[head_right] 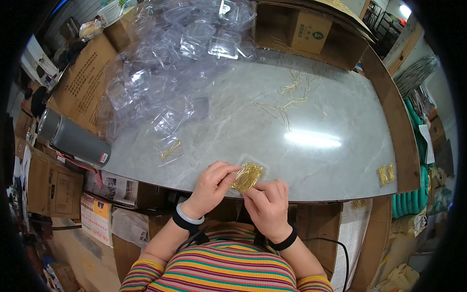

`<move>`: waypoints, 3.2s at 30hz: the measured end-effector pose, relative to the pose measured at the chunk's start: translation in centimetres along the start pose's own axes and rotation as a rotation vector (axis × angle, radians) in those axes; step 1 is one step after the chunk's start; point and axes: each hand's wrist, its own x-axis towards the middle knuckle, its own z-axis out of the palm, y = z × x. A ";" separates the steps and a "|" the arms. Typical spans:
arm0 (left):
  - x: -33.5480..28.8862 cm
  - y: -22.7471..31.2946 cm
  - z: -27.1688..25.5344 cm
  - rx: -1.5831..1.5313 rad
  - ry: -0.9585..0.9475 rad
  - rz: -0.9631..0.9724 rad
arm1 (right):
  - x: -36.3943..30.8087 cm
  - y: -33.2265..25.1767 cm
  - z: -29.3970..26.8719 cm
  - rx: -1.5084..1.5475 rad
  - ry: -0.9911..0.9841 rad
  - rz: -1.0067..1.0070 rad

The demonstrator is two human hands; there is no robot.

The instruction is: Manually sorting and arranging small gold metal pins on a workstation.

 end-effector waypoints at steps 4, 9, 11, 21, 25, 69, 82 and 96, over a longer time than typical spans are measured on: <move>-0.6 0.3 -0.5 -0.080 0.000 -0.029 | 0.9 0.6 0.2 -0.034 -0.082 -0.030; -1.4 0.9 -0.9 0.051 0.010 0.006 | 0.4 1.3 -0.1 0.109 0.062 0.215; -1.2 1.0 -1.0 0.101 0.036 -0.007 | 0.8 1.8 -0.2 0.099 0.088 0.245; 0.9 3.3 -2.3 0.309 -0.080 0.057 | -0.1 3.3 -0.1 0.226 0.003 0.279; 2.0 3.6 -2.5 0.415 -0.103 0.130 | 0.0 3.4 -0.1 0.227 -0.002 0.220; -1.4 6.4 4.0 0.576 -0.061 -0.231 | 0.3 6.5 -1.3 0.251 -0.080 0.074; 1.2 2.9 1.7 0.313 -0.182 0.038 | 0.6 5.5 -1.9 0.594 -0.024 0.435; 0.6 2.1 2.3 0.263 -0.095 0.120 | 1.1 5.1 -0.6 0.183 0.023 0.167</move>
